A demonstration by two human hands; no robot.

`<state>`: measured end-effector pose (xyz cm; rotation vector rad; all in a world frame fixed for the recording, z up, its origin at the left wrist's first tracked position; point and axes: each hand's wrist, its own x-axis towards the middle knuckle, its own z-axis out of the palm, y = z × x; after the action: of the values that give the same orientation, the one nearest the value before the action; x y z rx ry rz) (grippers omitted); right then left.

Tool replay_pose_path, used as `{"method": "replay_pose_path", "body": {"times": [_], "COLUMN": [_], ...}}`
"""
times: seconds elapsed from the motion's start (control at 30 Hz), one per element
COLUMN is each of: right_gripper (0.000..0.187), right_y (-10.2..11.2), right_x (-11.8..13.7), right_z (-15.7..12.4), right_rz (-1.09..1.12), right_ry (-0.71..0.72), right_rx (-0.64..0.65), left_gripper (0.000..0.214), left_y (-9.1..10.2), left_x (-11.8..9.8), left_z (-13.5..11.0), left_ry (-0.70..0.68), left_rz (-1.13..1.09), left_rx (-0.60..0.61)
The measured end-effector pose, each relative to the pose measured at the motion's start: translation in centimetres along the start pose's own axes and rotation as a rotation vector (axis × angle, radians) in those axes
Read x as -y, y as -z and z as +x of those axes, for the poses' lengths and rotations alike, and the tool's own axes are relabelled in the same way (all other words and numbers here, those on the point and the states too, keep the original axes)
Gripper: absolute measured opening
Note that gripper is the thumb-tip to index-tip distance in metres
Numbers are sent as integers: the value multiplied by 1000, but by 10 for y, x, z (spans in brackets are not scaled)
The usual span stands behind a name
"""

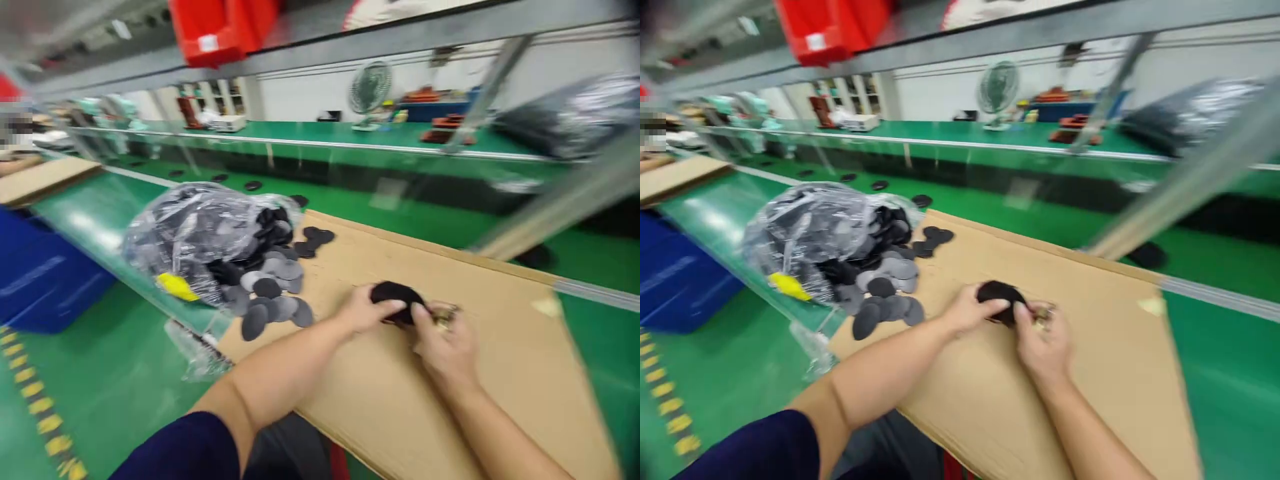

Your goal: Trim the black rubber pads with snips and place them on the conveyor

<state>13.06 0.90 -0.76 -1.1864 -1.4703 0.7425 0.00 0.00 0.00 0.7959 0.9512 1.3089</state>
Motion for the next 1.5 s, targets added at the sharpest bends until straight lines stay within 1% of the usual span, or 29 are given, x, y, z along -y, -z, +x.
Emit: {"method": "replay_pose_path", "body": {"times": [0.03,0.1,0.27,0.37,0.5,0.6,0.67,0.77,0.87,0.97,1.03,1.1,1.27,1.33,1.37,1.43,1.5], "right_gripper": [39,35,26,24,24,26,29,32,36,40,41,41,42,42,39,29,24], "right_y": [10,16,7,8,12,16,19,22,25,26,27,27,25,24,23,22,21], "right_x": [0,0,-1,-1,2,6,8,8,5,3,3,4,5,6,7,10,14], "right_z": [-1,-1,1,-1,0,4,6,8,10,11,11,12,10,7,6,3,0], "right_rz": [-14,0,28,21,-29,-34,-21,6,84,186,200,166,68,25,14,28,45], "right_ry": [-3,2,40,39,29,11,11,-2,-64,-148,-177,-178,-130,-94,-65,37,190], "right_rx": [-17,-11,23,29,34,114,205,313,343,375,382,370,298,254,240,237,253], "left_gripper": [55,56,53,47,43,42,42,43,43,39,36,34,36,41,44,49,53], "left_y": [1,2,1,0,2,4,5,6,6,6,6,5,1,1,1,3,7], "left_x": [1,2,-2,-2,-1,-1,-2,-4,-4,-2,-1,-1,-5,-7,-7,-8,-9], "left_z": [1,2,-4,-7,-6,-6,-6,-6,-6,-6,-6,-7,-9,-8,-7,-4,-2], "left_ry": [20,7,6,-8,-76,-69,-26,38,65,29,4,-1,8,28,55,134,205], "left_rz": [-18,-76,-131,-106,-41,-72,-108,-122,-104,-58,-36,-30,-61,-107,-131,-168,-198], "left_rx": [11,16,23,22,43,84,107,99,103,114,117,125,153,133,114,72,45]}}
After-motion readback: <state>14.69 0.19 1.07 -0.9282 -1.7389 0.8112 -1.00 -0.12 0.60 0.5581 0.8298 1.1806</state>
